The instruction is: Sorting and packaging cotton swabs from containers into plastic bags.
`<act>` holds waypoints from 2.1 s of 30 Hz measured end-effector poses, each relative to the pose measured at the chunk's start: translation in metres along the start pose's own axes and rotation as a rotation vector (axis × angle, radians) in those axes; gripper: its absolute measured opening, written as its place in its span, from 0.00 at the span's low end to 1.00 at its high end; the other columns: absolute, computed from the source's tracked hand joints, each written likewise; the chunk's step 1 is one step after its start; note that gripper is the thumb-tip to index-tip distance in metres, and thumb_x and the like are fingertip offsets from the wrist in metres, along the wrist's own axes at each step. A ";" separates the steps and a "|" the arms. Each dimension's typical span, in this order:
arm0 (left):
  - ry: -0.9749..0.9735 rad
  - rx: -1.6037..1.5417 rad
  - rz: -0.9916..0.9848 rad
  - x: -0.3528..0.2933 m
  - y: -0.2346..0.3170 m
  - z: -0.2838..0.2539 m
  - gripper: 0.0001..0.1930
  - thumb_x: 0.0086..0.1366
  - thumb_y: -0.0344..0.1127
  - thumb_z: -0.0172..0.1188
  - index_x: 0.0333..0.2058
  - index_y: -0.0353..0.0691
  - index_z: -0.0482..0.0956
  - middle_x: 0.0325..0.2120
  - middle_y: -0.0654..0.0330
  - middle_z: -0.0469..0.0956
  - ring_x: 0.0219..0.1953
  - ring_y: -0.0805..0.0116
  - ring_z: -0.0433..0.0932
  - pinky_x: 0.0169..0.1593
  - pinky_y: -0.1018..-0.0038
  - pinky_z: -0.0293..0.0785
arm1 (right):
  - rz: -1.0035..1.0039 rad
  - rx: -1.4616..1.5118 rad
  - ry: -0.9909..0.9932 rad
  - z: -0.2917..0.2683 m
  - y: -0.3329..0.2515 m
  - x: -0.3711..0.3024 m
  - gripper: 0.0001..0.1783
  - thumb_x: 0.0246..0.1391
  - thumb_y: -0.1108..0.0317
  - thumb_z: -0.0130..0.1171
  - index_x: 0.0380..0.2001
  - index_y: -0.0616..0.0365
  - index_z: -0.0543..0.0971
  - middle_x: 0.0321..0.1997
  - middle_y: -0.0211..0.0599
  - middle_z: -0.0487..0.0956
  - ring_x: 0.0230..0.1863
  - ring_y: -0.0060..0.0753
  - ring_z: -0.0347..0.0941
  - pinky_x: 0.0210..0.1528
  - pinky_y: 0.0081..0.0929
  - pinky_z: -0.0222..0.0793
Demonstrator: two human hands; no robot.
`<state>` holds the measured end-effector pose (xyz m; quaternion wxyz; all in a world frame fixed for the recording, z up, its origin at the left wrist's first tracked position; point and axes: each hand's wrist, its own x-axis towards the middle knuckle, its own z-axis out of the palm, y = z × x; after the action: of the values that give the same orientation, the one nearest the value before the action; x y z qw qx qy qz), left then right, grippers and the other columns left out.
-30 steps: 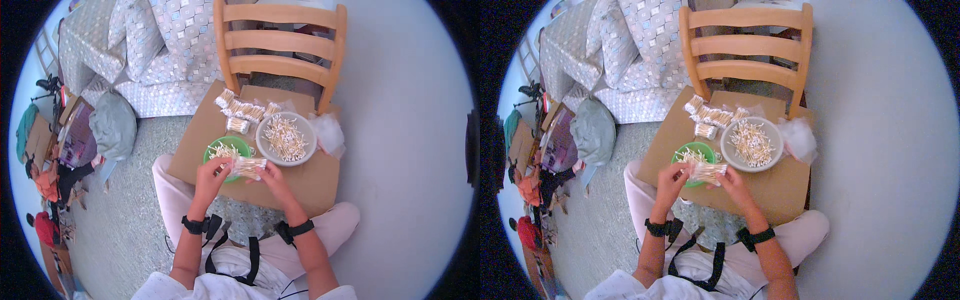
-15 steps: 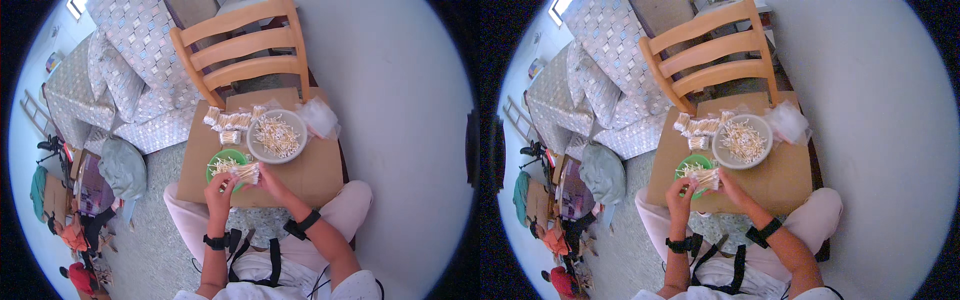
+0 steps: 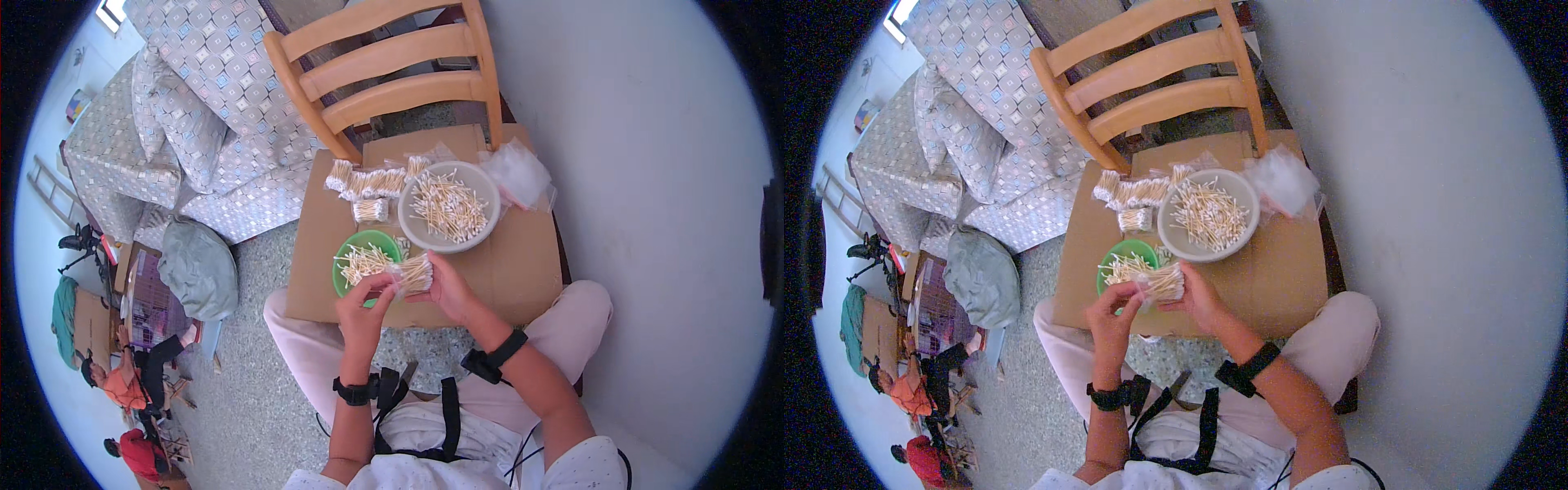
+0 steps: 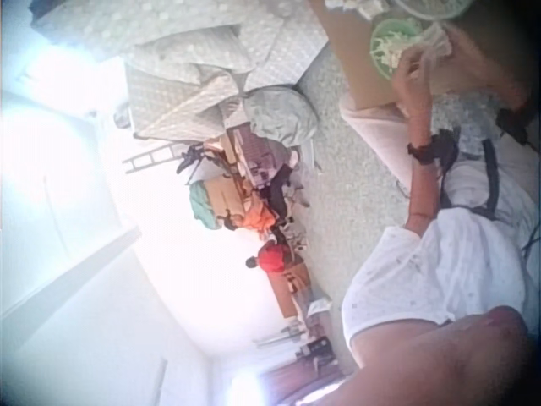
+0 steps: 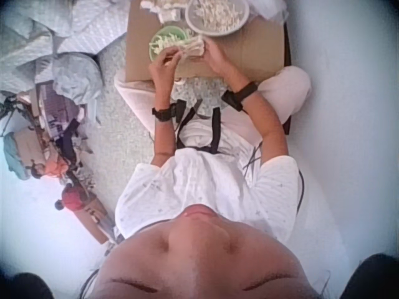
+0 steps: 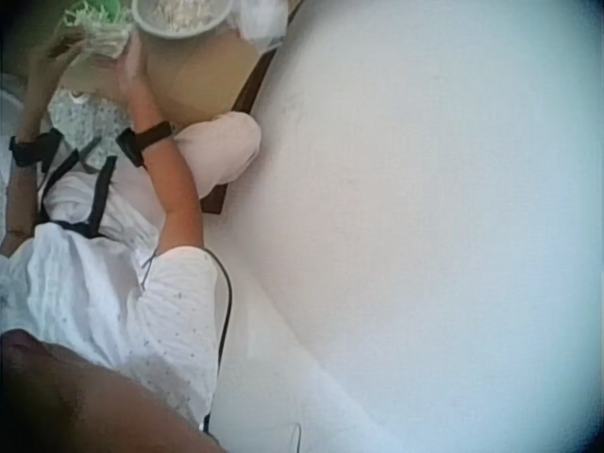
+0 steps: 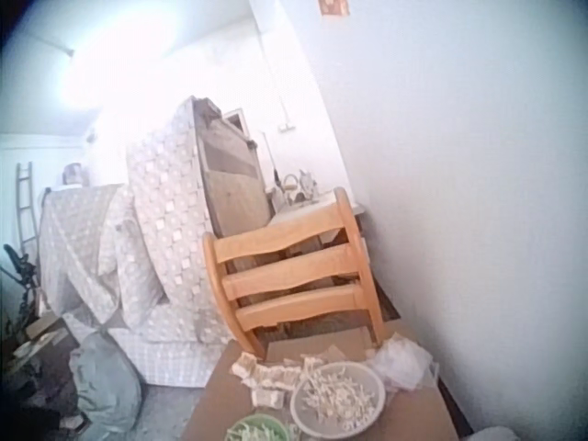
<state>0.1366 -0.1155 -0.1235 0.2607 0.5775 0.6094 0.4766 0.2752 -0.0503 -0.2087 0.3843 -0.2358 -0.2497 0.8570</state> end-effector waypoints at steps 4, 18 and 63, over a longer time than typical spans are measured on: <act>-0.021 -0.095 0.048 -0.002 0.005 0.005 0.05 0.56 0.21 0.64 0.32 0.33 0.78 0.30 0.62 0.79 0.34 0.75 0.79 0.39 0.79 0.77 | 0.011 0.046 -0.025 0.000 0.002 -0.003 0.28 0.67 0.47 0.32 0.58 0.52 0.67 0.57 0.37 0.74 0.56 0.32 0.72 0.50 0.43 0.73; -0.067 0.052 -0.033 0.000 -0.012 0.006 0.45 0.47 0.32 0.73 0.61 0.41 0.56 0.47 0.58 0.69 0.44 0.72 0.70 0.48 0.77 0.68 | -0.181 -0.093 -0.107 0.020 -0.001 -0.014 0.25 0.68 0.53 0.35 0.56 0.61 0.68 0.51 0.42 0.76 0.53 0.32 0.72 0.58 0.33 0.66; 0.010 -0.113 -0.184 0.015 -0.035 0.066 0.11 0.65 0.33 0.58 0.44 0.35 0.74 0.37 0.52 0.81 0.38 0.58 0.81 0.41 0.69 0.75 | -0.674 -1.737 0.397 -0.054 -0.110 0.020 0.06 0.50 0.66 0.60 0.29 0.55 0.82 0.35 0.39 0.80 0.41 0.45 0.73 0.45 0.42 0.69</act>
<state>0.1755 -0.0788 -0.1781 0.3324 0.5011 0.6335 0.4869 0.3554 0.0426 -0.1874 0.3372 -0.4957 -0.7841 0.1605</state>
